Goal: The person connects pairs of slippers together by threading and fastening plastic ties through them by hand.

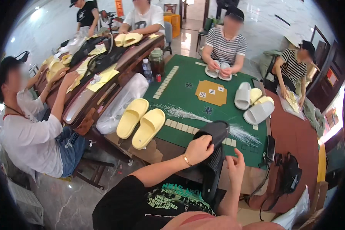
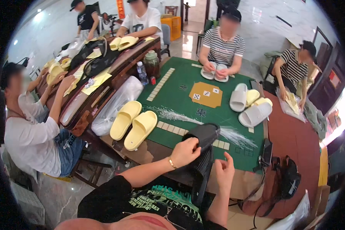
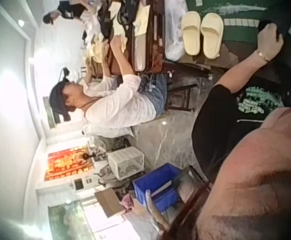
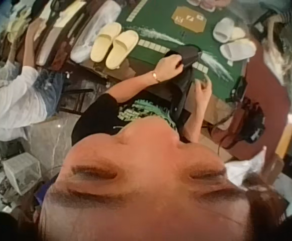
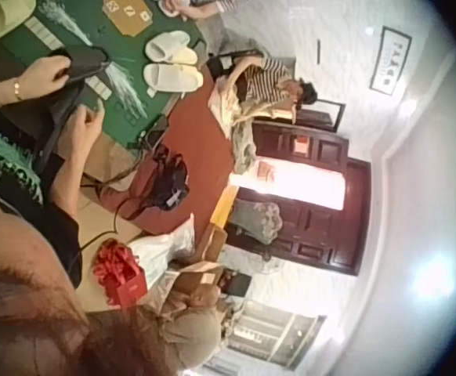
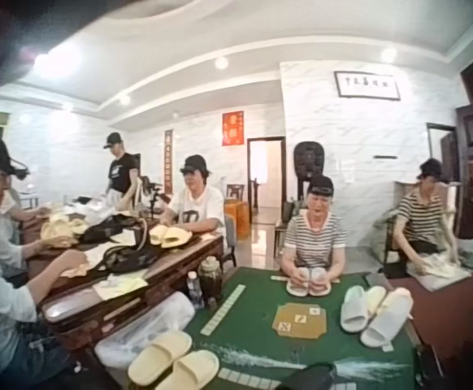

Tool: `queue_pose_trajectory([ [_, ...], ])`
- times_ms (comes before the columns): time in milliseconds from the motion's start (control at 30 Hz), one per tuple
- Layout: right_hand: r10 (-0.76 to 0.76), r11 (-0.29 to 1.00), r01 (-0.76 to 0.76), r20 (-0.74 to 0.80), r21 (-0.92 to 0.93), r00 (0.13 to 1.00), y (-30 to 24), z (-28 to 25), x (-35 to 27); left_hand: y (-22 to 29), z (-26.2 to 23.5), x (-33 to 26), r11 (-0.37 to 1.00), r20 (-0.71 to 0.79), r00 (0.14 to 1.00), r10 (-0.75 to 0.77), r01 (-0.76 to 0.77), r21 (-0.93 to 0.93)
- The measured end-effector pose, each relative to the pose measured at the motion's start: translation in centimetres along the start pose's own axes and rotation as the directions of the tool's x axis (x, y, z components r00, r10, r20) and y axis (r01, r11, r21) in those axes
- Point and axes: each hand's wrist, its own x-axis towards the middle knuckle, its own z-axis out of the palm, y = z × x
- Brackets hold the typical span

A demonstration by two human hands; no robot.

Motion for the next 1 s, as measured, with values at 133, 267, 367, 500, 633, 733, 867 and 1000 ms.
queue_pose_trajectory([
  [133,-0.085,0.958,0.110,0.105,-0.264,0.991,-1.8,1.8,-1.1,-0.9,-0.3,-0.7,0.996,0.002,0.999,-0.045,0.045,0.078],
  [267,-0.081,0.925,0.128,0.142,-0.357,0.986,0.2,2.0,-0.5,-2.3,0.4,-0.4,0.998,0.010,0.999,-0.050,0.050,0.044],
  [367,0.006,0.928,0.020,0.067,-0.373,0.998,-0.9,1.2,0.1,-3.5,-0.2,-0.1,0.986,0.029,0.999,-0.034,0.029,0.162],
  [500,0.037,0.898,-0.078,-0.102,-0.433,0.994,2.6,-0.3,0.9,-5.5,0.3,-0.8,0.962,0.124,0.985,-0.119,0.084,0.260],
  [633,0.052,0.908,-0.074,-0.065,-0.413,0.997,4.9,-1.0,0.2,-6.0,1.3,-2.5,0.976,0.197,0.963,-0.186,0.159,0.147],
  [733,-0.020,0.820,0.011,-0.011,-0.573,1.000,4.2,-0.1,-0.5,-6.6,1.7,-3.8,0.964,0.231,0.953,-0.195,0.142,0.226],
  [867,-0.059,0.799,0.021,-0.044,-0.601,0.997,5.5,0.4,0.5,-6.1,2.1,-3.6,0.965,0.225,0.958,-0.179,0.126,0.231],
  [1000,-0.172,0.741,0.025,-0.154,-0.671,0.973,3.6,1.4,2.0,-5.2,2.0,-2.8,0.967,0.237,0.953,-0.188,0.138,0.212],
])
